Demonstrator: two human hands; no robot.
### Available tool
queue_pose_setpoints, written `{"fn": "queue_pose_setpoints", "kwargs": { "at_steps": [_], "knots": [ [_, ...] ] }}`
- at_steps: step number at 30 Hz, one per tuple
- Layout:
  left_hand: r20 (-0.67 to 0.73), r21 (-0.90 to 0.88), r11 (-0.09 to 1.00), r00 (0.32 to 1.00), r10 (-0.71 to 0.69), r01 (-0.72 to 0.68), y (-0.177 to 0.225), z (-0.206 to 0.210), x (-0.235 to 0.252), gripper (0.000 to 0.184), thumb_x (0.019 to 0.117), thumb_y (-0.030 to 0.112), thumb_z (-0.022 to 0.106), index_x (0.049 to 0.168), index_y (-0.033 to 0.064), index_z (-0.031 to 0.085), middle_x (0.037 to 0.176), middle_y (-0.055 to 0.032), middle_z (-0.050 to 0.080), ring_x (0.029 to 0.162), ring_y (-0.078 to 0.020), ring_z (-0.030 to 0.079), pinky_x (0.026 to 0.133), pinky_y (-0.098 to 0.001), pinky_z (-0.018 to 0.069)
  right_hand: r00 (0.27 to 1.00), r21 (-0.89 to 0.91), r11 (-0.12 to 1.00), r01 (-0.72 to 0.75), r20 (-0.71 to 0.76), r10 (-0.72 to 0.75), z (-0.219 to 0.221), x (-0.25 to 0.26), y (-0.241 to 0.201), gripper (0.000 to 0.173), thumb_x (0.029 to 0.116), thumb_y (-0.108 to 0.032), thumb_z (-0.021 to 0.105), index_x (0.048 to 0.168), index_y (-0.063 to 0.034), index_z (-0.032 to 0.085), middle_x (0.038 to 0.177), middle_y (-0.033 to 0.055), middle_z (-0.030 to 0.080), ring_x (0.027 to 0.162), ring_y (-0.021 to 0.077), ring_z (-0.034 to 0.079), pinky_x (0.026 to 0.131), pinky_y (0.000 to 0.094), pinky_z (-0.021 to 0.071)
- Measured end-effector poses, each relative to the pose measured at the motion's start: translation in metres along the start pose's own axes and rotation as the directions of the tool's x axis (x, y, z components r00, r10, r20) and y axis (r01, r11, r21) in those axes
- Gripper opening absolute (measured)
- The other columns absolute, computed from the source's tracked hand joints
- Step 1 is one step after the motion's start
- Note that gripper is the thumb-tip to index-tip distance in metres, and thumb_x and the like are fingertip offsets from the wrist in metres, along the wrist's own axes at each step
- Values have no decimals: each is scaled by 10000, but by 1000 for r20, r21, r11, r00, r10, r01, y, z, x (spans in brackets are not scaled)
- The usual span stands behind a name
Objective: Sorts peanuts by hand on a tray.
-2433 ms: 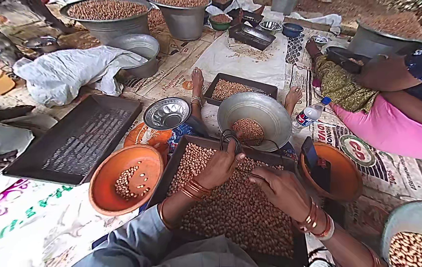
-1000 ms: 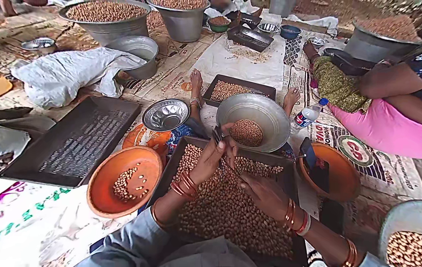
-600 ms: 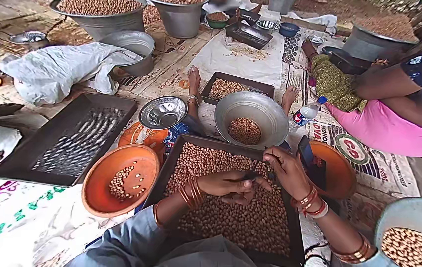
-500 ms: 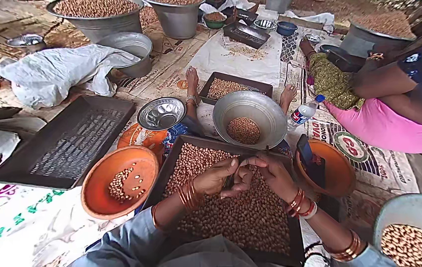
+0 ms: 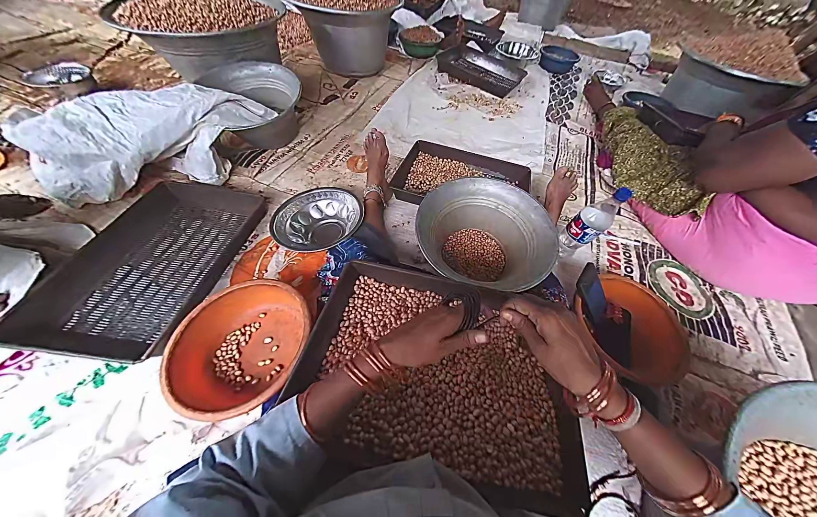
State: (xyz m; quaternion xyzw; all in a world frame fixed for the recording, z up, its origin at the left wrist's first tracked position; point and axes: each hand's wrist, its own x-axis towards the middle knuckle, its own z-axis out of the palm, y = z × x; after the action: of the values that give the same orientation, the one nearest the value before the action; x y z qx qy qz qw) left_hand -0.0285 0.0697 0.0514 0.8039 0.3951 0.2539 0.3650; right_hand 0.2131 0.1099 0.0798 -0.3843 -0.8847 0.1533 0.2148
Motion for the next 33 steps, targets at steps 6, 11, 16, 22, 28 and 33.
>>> {"fn": "queue_pose_setpoints", "kwargs": {
  "at_steps": [6,11,16,22,28,33],
  "knots": [
    [149,-982,131,986,76,138,5,17,-1,125,1045,302,593,1054,178,604,629,150,495,439,81,408,412,-76,342,1000,355,935,-10,-3,12,22,2,6,461,1118,-349,325,1268,-41,634,1175,92,673,1091,112,624,973,284,492],
    [160,-950,-253,981,106,182,-3,21,2,312,985,457,652,970,146,634,644,106,520,428,40,464,433,-93,427,966,763,594,-256,177,189,30,-10,-16,458,1128,-273,293,1337,25,571,1232,31,651,1158,-19,587,1038,204,474],
    [113,-993,-40,984,-134,109,0,23,9,393,1096,351,386,794,176,567,648,87,536,486,14,494,490,-127,458,929,816,451,-362,273,252,36,-8,-22,439,1134,-247,283,1436,13,467,1228,44,635,1072,34,642,928,226,551],
    [-64,-888,448,935,-348,106,2,28,15,178,1058,85,487,1093,66,661,868,44,696,822,-61,673,837,-253,564,853,880,279,-384,223,472,39,1,-15,338,1139,-183,267,1112,-47,575,736,-33,566,631,55,569,600,200,505],
    [-195,-818,567,881,-431,96,-4,34,16,220,1098,74,390,1193,-5,572,903,0,653,815,-79,661,823,-272,576,866,810,341,-477,368,338,26,1,-10,415,1143,-221,243,1214,-52,615,998,1,662,933,72,653,854,252,559],
    [-254,-869,492,818,-516,40,1,32,18,192,1090,36,376,1079,28,568,807,9,591,720,-76,604,750,-242,548,857,744,425,-515,446,258,28,0,1,414,1137,-253,283,1312,-28,583,1259,64,628,1182,99,611,1028,287,520]
  ]
}}
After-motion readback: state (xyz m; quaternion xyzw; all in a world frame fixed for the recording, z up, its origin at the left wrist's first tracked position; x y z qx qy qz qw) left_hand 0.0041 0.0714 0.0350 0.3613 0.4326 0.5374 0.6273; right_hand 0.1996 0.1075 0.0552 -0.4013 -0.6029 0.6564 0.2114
